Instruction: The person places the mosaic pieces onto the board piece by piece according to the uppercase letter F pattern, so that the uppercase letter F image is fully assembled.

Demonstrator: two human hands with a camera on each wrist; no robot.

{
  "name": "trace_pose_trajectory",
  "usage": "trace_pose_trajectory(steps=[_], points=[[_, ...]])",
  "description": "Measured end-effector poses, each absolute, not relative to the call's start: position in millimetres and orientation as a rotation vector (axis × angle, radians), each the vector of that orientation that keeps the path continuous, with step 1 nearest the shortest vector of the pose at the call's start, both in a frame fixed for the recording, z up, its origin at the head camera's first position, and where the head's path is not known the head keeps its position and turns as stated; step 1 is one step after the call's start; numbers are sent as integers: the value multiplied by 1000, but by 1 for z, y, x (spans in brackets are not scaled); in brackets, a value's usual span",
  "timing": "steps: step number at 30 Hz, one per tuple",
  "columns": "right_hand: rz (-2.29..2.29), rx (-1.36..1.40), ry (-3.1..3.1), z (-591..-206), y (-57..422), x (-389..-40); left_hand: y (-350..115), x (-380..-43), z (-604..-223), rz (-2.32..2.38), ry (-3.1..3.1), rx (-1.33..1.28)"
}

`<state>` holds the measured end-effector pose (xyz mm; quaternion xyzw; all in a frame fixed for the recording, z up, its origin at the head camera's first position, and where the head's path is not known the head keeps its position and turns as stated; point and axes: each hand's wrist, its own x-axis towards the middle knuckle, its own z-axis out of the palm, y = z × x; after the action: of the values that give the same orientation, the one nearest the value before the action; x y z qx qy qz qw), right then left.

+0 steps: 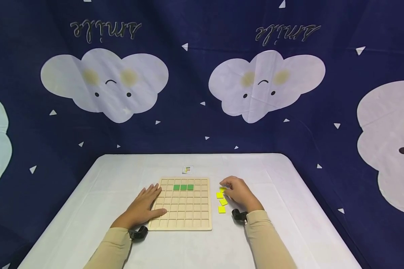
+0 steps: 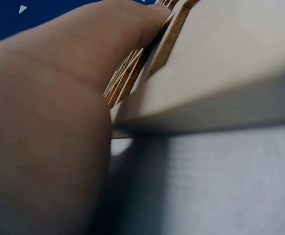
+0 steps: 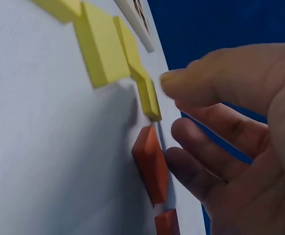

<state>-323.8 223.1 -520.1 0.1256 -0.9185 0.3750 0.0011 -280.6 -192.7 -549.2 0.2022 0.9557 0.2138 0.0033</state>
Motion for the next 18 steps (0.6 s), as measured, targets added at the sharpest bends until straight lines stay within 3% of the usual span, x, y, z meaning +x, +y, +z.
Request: trace_pose_trajectory(steps=[11,18], points=[[1096,622,-2906,-531,231,-322,-192,-279,-548,673,2997,649],[1116,620,-2857,-536,232,-320,-193,-277,-545,673,2994,662]])
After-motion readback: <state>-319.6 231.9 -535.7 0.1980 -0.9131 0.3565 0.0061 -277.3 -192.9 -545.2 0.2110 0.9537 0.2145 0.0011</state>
